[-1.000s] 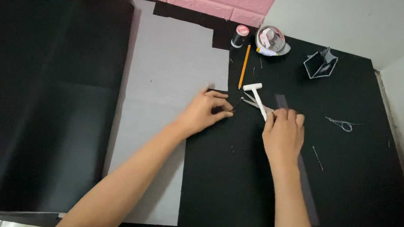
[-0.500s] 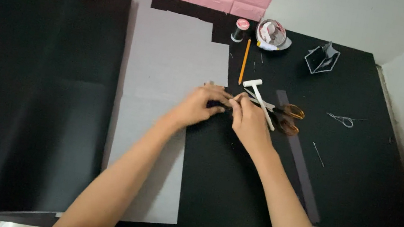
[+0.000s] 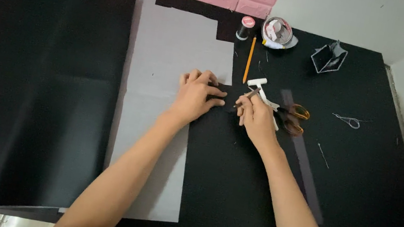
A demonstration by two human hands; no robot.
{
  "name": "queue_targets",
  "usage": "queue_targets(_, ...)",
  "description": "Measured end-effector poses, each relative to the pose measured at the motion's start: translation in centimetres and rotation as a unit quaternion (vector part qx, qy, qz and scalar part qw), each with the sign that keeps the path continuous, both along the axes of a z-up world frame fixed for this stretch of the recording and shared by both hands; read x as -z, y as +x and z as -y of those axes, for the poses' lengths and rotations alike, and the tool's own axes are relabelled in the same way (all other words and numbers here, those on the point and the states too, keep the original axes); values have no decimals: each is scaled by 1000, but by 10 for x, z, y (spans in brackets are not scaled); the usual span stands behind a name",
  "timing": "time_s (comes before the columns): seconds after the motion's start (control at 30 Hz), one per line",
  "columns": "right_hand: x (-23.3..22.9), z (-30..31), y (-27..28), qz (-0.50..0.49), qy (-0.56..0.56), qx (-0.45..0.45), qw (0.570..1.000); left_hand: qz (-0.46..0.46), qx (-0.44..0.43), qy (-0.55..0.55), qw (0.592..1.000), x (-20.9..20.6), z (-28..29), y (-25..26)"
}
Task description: A person uses a hammer and a hole punch tool to create a series of evenly spaced holes along the edge of a black leather piece on a workshop table.
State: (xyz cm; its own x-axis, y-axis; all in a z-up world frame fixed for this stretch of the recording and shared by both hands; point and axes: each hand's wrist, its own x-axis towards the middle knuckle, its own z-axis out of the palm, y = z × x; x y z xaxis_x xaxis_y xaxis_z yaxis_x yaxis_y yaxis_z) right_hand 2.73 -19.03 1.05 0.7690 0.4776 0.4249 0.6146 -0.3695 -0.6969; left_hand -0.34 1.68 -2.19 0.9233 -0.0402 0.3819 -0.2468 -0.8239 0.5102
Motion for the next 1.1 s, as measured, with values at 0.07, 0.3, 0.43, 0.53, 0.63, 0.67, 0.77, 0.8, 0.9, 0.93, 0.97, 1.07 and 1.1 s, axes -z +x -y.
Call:
queue_targets(0.07,4,4,-4,-21,23,18,999,-2,16,-9,1000,8,5,4)
queue_targets(0.3,8,0,-3,-11,66,31,997,-26,145,-162,976,-5,8,-1)
queue_targets(0.43,19,-13,-2,-13,64,-11,998,-35,142,-221,964,-5,10,0)
queue_targets(0.53,16,-21,-4,-2,44,-22,999,-27,140,-250,958,-15,5,-1)
queue_targets(0.63,16,-25,1,22,30,-32,999,-14,128,-299,946,-11,-10,5)
queue_targets(0.67,16,-23,5,20,26,-26,999,-13,130,-257,958,-18,-15,2)
queue_targets(0.77,12,-18,13,2,32,-18,999,-15,127,-184,975,-12,-22,5)
queue_targets(0.8,10,-17,15,-13,43,-14,999,-17,122,-153,981,-5,-23,7)
queue_targets(0.9,10,-17,15,17,36,6,999,0,108,-128,986,11,-24,18)
queue_targets(0.93,8,-14,13,16,36,5,999,-1,106,-128,986,8,-22,16)
queue_targets(0.97,5,-12,10,18,48,36,998,-4,102,-144,984,4,-21,13)
queue_targets(1.07,-5,-3,7,-6,103,104,989,7,70,-121,990,1,-15,11)
queue_targets(1.1,-10,-1,8,-28,150,139,978,25,42,-79,996,0,-14,12)
